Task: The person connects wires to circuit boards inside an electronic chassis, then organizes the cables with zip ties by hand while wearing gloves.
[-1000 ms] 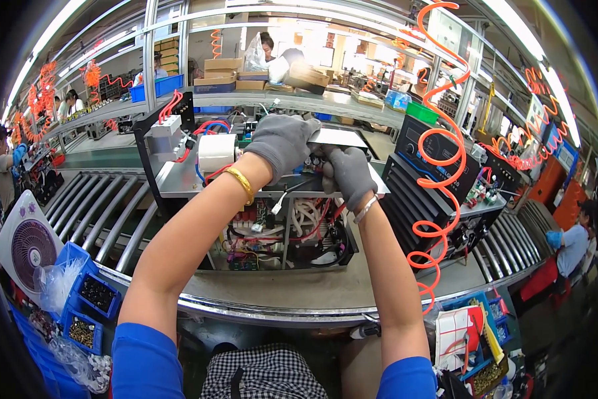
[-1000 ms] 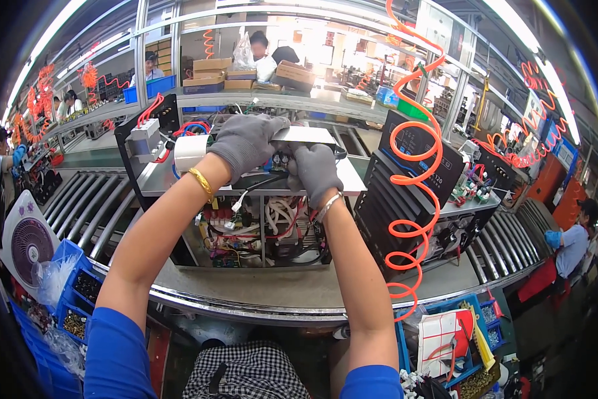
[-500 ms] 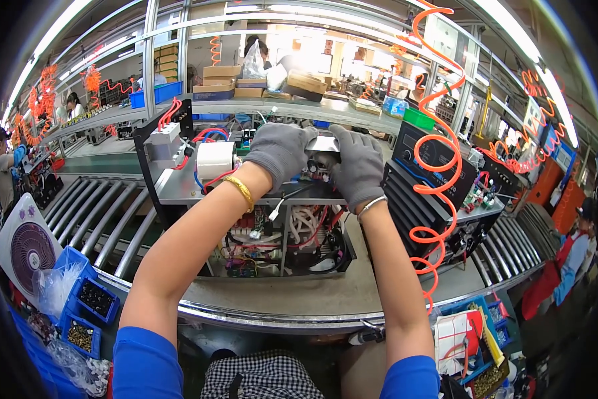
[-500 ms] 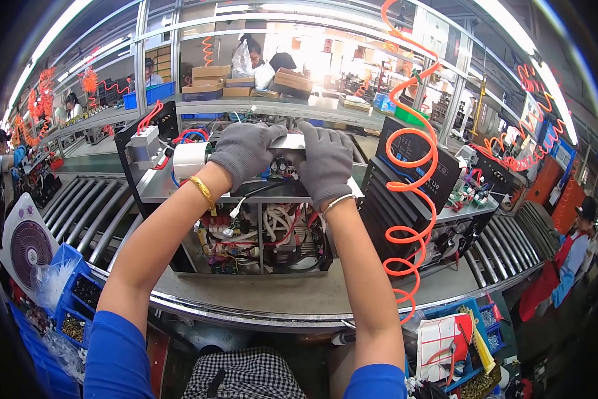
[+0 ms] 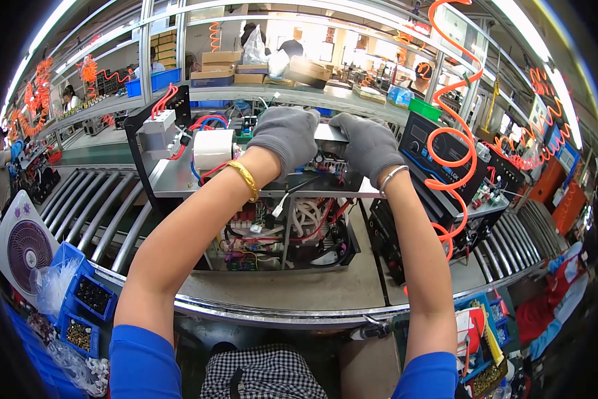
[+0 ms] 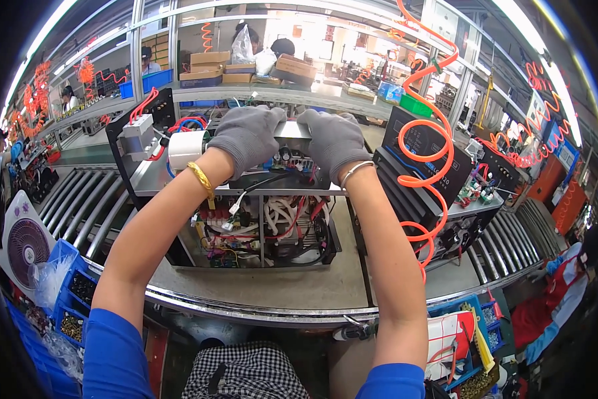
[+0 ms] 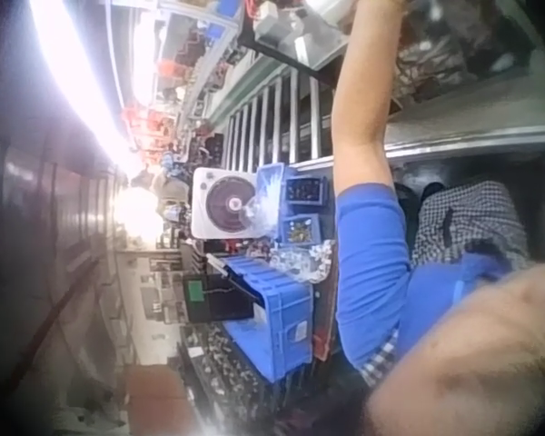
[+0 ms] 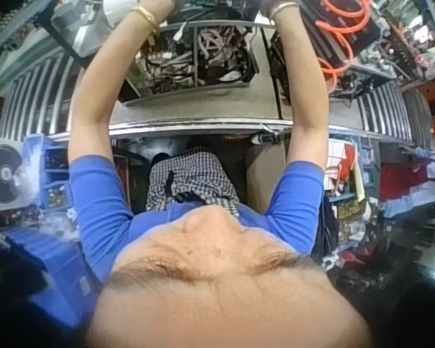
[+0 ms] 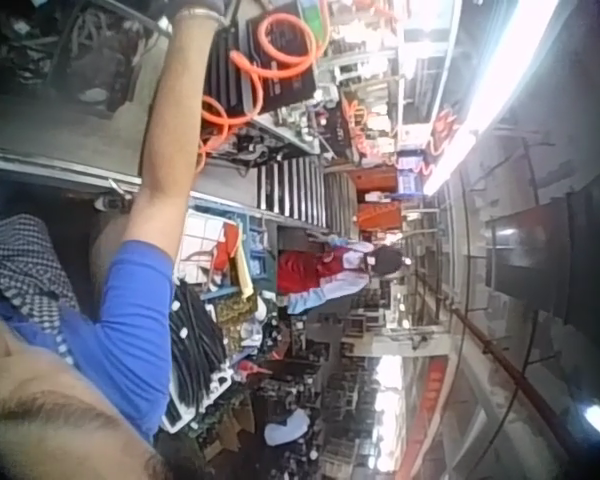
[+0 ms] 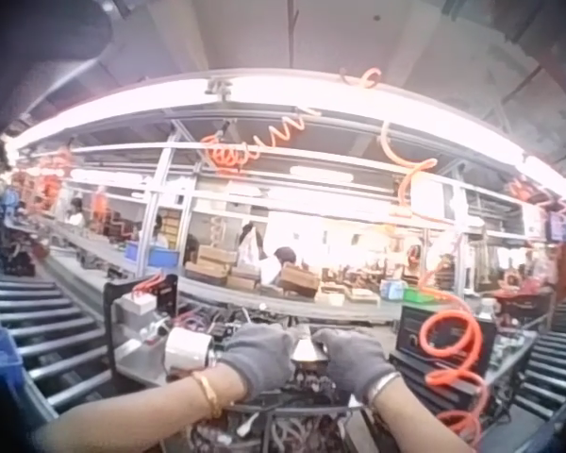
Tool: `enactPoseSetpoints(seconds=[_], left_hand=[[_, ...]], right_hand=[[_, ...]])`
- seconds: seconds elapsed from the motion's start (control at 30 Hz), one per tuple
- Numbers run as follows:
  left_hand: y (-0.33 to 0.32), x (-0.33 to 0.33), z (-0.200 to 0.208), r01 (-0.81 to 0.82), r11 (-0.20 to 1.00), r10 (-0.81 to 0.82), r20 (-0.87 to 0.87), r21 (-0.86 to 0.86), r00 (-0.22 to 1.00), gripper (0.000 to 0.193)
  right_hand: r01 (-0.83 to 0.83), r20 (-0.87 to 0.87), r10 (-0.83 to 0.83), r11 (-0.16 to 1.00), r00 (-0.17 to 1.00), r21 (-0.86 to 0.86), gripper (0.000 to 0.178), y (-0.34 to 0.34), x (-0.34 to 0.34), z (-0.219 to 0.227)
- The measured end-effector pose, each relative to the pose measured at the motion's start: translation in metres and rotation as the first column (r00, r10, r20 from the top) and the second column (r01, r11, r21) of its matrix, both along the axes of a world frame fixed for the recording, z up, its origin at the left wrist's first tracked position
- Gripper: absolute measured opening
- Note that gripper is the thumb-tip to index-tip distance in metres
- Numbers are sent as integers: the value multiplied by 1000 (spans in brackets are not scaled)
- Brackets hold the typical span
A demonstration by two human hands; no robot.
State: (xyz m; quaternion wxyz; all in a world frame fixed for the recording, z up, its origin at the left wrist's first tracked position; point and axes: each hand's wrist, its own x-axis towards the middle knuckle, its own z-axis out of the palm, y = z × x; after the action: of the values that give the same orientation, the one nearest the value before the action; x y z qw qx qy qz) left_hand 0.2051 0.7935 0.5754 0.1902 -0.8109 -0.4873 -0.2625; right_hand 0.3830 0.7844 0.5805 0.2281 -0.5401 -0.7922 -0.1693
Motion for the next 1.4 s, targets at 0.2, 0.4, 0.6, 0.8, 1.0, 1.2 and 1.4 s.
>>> enactPoseSetpoints(seconds=[0.2, 0.4, 0.6, 0.8, 1.0, 1.2, 1.4], left_hand=[[-3, -1, 2, -18, 998, 19, 1, -62, 1000, 29], [-4, 2, 4, -45, 995, 47, 13, -94, 999, 28], [-5, 2, 4, -57, 994, 59, 16, -89, 998, 27], [0, -1, 0, 16, 1000, -16, -2, -1, 1000, 28], [-7, -3, 1, 3, 999, -3, 13, -40, 1000, 38], [-12, 4, 2, -77, 995, 74, -58, -57, 996, 54], [-36, -9, -14, 381, 680, -461, -39, 627, 886, 32]], right_hand=[[-105, 6, 104, 994, 995, 44, 46, 4, 8, -5], [-96, -57, 100, 992, 993, 78, 39, 12, 10, -12], [-97, -46, 100, 993, 994, 68, 40, 2, 3, -7], [-79, 37, 75, 989, 997, 122, 44, 1, 8, -9], [-149, -138, 290, 777, 947, 611, 34, -27, 13, -28], [150, -388, -133, 989, 912, 14, 35, -56, -3, -84], [69, -519, -111, 993, 848, -99, 39, -44, -9, -108]])
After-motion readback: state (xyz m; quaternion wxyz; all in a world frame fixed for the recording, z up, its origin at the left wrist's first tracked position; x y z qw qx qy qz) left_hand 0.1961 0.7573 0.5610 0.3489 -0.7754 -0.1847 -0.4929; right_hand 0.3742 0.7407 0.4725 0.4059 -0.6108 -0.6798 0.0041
